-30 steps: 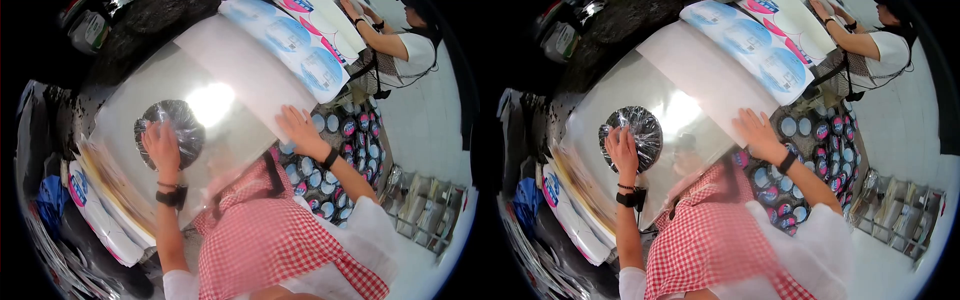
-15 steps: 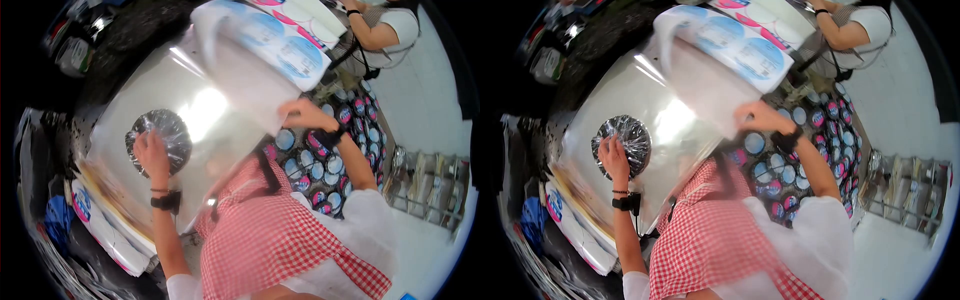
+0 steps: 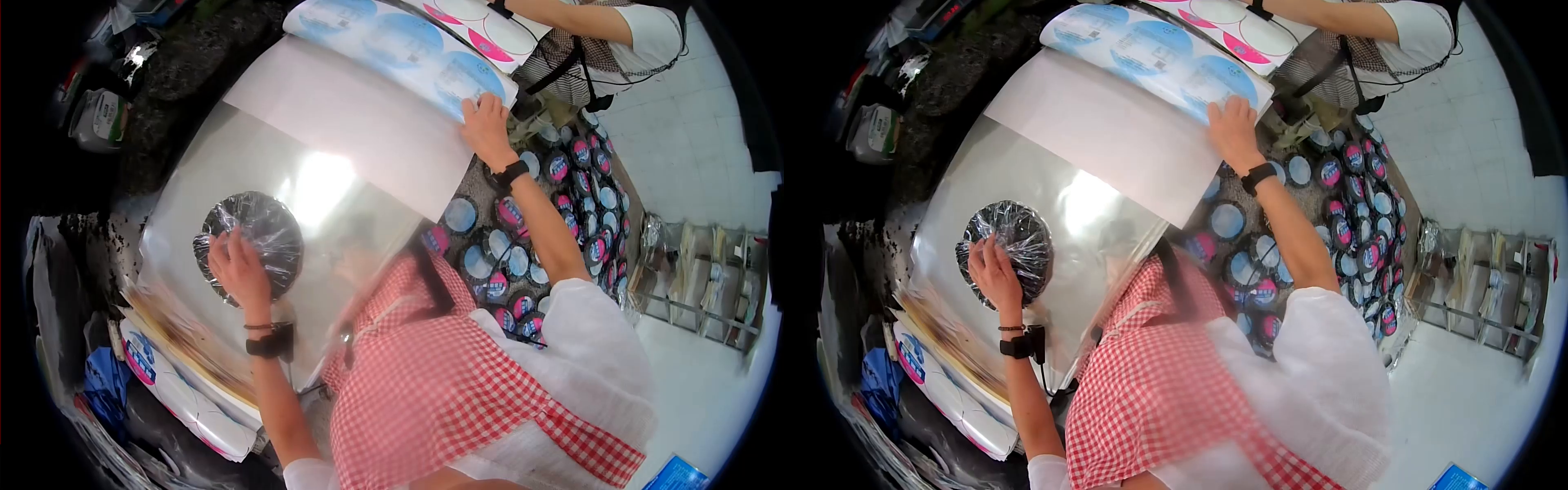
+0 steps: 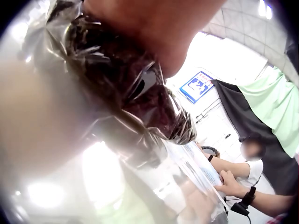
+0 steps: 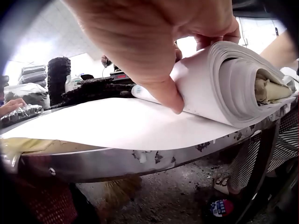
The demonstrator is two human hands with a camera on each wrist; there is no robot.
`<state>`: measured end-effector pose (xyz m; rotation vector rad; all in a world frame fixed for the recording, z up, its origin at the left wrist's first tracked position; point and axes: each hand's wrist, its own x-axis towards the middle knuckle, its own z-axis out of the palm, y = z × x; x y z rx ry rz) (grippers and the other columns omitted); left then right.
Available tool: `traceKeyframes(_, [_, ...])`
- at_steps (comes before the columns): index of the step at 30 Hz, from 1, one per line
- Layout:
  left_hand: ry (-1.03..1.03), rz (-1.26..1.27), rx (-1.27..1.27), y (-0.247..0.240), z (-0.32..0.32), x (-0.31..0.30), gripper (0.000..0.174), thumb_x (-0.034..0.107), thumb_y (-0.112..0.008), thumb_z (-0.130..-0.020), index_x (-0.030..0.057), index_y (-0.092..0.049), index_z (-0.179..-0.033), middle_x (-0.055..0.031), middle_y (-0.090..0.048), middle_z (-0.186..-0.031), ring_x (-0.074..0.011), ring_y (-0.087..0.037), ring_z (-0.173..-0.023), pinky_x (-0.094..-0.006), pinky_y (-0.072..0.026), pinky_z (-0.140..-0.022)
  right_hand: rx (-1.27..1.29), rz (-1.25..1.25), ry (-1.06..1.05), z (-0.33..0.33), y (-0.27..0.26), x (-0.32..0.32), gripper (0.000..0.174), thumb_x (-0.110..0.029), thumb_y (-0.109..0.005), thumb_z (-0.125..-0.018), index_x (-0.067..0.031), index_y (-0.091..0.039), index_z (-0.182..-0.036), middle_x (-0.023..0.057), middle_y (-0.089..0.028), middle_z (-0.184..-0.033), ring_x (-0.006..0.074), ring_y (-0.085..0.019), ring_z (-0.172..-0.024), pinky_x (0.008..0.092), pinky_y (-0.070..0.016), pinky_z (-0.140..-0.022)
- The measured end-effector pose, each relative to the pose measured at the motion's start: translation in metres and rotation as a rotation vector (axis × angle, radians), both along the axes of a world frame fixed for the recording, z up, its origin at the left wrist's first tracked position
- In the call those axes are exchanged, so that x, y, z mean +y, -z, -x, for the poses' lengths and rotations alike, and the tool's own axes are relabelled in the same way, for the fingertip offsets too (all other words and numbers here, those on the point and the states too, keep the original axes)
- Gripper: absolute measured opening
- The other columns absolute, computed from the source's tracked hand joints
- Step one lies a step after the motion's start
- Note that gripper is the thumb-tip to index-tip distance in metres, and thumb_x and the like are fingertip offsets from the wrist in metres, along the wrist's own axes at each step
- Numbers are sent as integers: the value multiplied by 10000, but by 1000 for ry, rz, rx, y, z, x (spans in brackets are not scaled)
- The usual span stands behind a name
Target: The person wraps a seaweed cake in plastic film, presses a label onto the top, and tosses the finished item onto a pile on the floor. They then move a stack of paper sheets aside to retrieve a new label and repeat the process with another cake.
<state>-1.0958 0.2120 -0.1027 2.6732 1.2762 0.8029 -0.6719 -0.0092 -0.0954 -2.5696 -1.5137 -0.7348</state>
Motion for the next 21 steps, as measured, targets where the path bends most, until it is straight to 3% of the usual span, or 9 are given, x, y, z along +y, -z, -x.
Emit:
traceKeyframes(6, [9,22,-15,-2,0,-1,253,178,-532,-933,115,-634,-1156,-127,-551,-1183,-350,-447,-1220,-462,-351,-1016,5,146,-97,-15,-18,2,104,-116,-550,-785,-76,-595,-870,162,-485,-898,339,-482,-915,449,-435,-674])
traceKeyframes(12, [9,18,-25,-1,1,-1,261,197,-518,-943,113,-633,-1162,-129,-548,-1205,-358,-440,-1223,-461,-341,-1027,149,494,24,-25,-17,16,258,-244,-664,-764,-45,-617,-923,158,-513,-936,334,-501,-985,455,-489,-705])
traceKeyframes(15, [6,4,-8,-1,0,0,277,211,-497,-960,114,-619,-1189,-129,-559,-1203,-351,-457,-1229,-459,-339,-1026,486,386,-99,-62,-28,11,407,-292,-717,-713,1,-591,-966,171,-506,-988,348,-488,-990,465,-468,-767])
traceKeyframes(18, [-7,-12,-7,0,0,0,280,213,-497,-960,120,-616,-1196,-129,-558,-1205,-350,-458,-1228,-458,-339,-1026,85,105,-84,-28,-40,4,433,-283,-725,-716,-13,-527,-990,188,-480,-1051,377,-470,-1012,469,-435,-813])
traceKeyframes(19, [-14,-9,-3,2,3,-1,276,213,-505,-955,120,-621,-1188,-127,-558,-1204,-349,-455,-1227,-458,-341,-1025,91,84,-73,-22,-28,3,500,-282,-749,-669,-10,-500,-1007,190,-446,-1067,380,-440,-1022,474,-394,-835])
traceKeyframes(21, [-4,-10,8,6,3,3,269,212,-520,-945,120,-630,-1173,-125,-556,-1201,-348,-450,-1227,-457,-346,-1022,97,100,-35,-11,-12,3,490,-272,-759,-646,-4,-507,-968,202,-453,-1026,381,-444,-998,471,-391,-813])
